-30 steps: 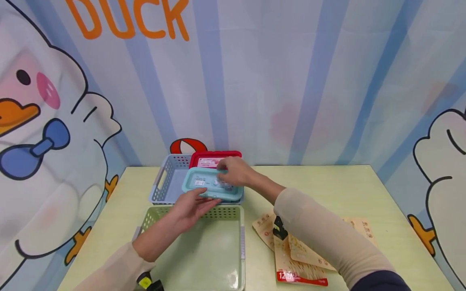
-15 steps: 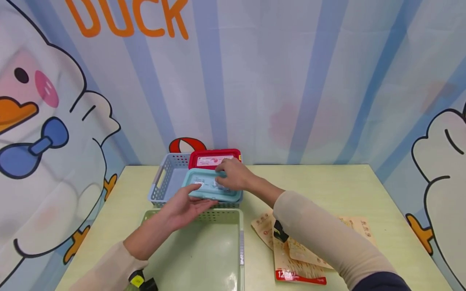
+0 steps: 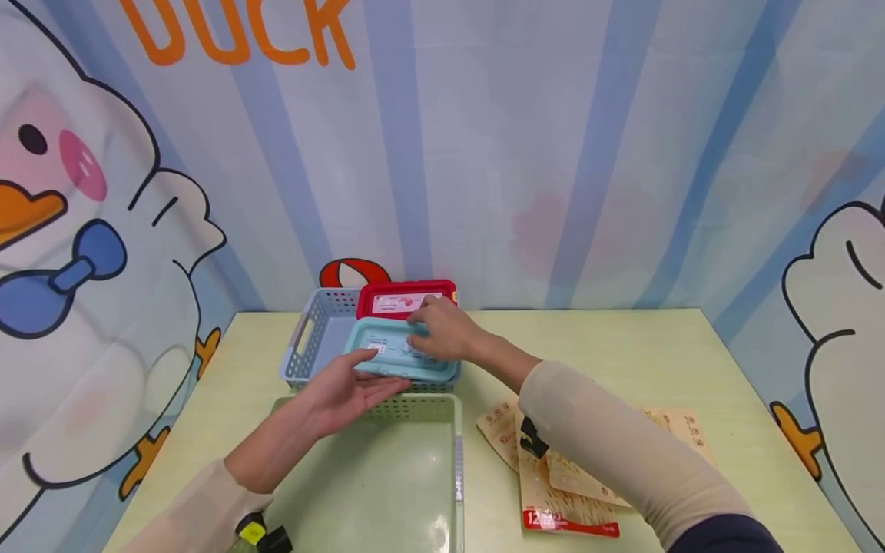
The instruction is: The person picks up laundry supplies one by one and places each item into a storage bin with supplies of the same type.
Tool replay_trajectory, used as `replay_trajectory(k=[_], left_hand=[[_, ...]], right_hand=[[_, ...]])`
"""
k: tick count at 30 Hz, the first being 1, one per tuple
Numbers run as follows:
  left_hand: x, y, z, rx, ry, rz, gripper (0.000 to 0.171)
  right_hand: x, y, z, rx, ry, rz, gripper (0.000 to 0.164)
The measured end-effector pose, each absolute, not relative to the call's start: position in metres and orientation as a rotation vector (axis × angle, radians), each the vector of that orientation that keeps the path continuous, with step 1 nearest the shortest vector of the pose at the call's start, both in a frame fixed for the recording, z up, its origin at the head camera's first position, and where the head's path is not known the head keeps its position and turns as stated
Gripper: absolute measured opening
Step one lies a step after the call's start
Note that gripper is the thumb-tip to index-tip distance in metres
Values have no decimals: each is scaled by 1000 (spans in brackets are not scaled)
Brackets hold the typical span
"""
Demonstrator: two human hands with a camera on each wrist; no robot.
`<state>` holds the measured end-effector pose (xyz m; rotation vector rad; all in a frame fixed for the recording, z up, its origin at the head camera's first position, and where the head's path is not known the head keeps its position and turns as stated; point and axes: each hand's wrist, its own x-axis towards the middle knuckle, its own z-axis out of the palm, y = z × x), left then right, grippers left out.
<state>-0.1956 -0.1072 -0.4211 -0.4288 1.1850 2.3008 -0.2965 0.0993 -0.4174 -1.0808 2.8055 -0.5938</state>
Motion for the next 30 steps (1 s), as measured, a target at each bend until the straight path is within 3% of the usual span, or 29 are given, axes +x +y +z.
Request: replay_trajectory(k=[16,30], left_hand=[[-179,-96,-412,-466,1258,2340,66],[-172,-105,-405,65,2040,1710,54]], right_hand=[[-282,125,-385,-1124,2744,-512,46],[-254,157,-360,-1199,2764,-419,47]])
